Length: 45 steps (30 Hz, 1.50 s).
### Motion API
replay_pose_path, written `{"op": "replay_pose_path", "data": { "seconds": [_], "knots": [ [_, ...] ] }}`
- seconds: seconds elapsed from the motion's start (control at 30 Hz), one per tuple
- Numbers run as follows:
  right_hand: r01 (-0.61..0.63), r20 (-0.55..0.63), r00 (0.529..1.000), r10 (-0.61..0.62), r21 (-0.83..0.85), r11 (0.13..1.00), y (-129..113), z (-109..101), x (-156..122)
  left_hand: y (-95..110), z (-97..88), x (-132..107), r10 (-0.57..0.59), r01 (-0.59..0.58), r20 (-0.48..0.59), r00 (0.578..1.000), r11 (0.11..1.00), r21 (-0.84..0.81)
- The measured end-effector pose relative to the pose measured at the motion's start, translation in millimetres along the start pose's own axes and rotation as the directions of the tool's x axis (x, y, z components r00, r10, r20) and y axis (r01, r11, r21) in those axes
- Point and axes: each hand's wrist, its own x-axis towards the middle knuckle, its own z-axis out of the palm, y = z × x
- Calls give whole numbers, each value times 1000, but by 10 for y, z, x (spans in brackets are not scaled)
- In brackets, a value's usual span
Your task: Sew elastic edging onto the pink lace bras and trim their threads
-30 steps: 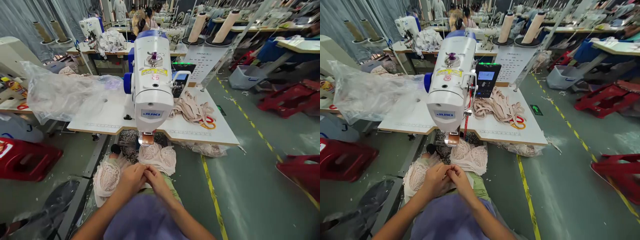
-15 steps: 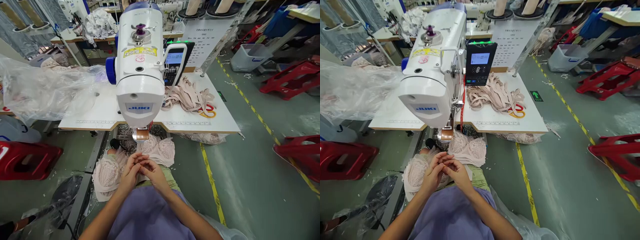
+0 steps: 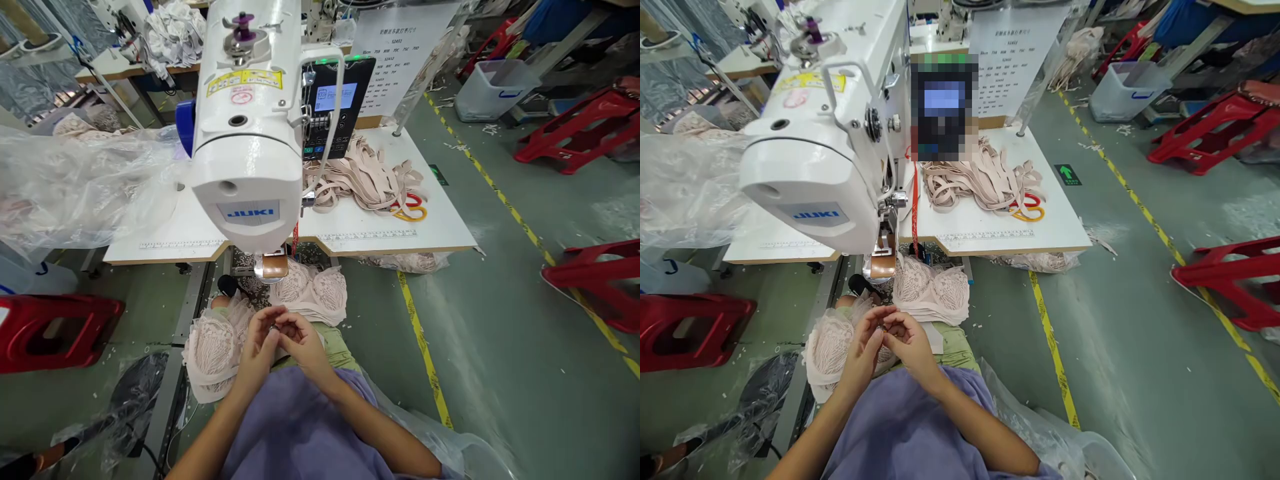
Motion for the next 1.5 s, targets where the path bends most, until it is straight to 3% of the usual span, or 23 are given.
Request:
{"op": "replay_pose_path", "data": {
  "seconds": [0.17,0.37,0.47,0.6,0.67,0.77,0.9,1.03,1.13,1.23,1.3,1.4,1.5],
  "knots": [
    [-24,43,999,22,57,998,-31,-27,0,-22,-239,-74,10,-14,24,1000,986,168],
    [-240,182,962,205,197,951,-65,-47,23,58,-315,-2,227,-264,135,964,836,481],
    [-243,198,959,200,219,945,-61,-54,28,87,-308,59,358,-407,211,910,670,621],
    [-258,187,957,223,191,947,-21,-87,52,95,-296,122,525,-591,377,763,330,736],
    [-283,181,951,251,181,942,-2,-110,68,107,-289,136,545,-610,407,733,264,747],
    [-312,192,941,279,170,935,8,-139,88,138,-289,133,524,-587,383,761,304,750],
    [-329,204,934,294,166,930,-13,-149,99,163,-313,97,454,-510,304,838,452,732],
    [-290,140,953,270,153,945,-30,-170,99,177,-337,63,284,-276,73,956,792,545],
    [-155,116,983,144,90,984,-46,-203,90,210,-354,68,60,-35,-117,991,977,210],
    [-30,149,988,27,21,999,-84,-225,73,264,-366,81,-115,123,-123,986,990,62],
    [6,184,983,-7,4,1000,-112,-226,61,308,-354,79,-139,147,-58,989,972,185],
    [6,227,974,-10,15,1000,-128,-218,48,385,-294,69,-51,2,80,995,852,523],
    [-47,227,973,40,23,999,-119,-211,41,457,-231,72,11,-185,248,969,699,691]
  ]
}}
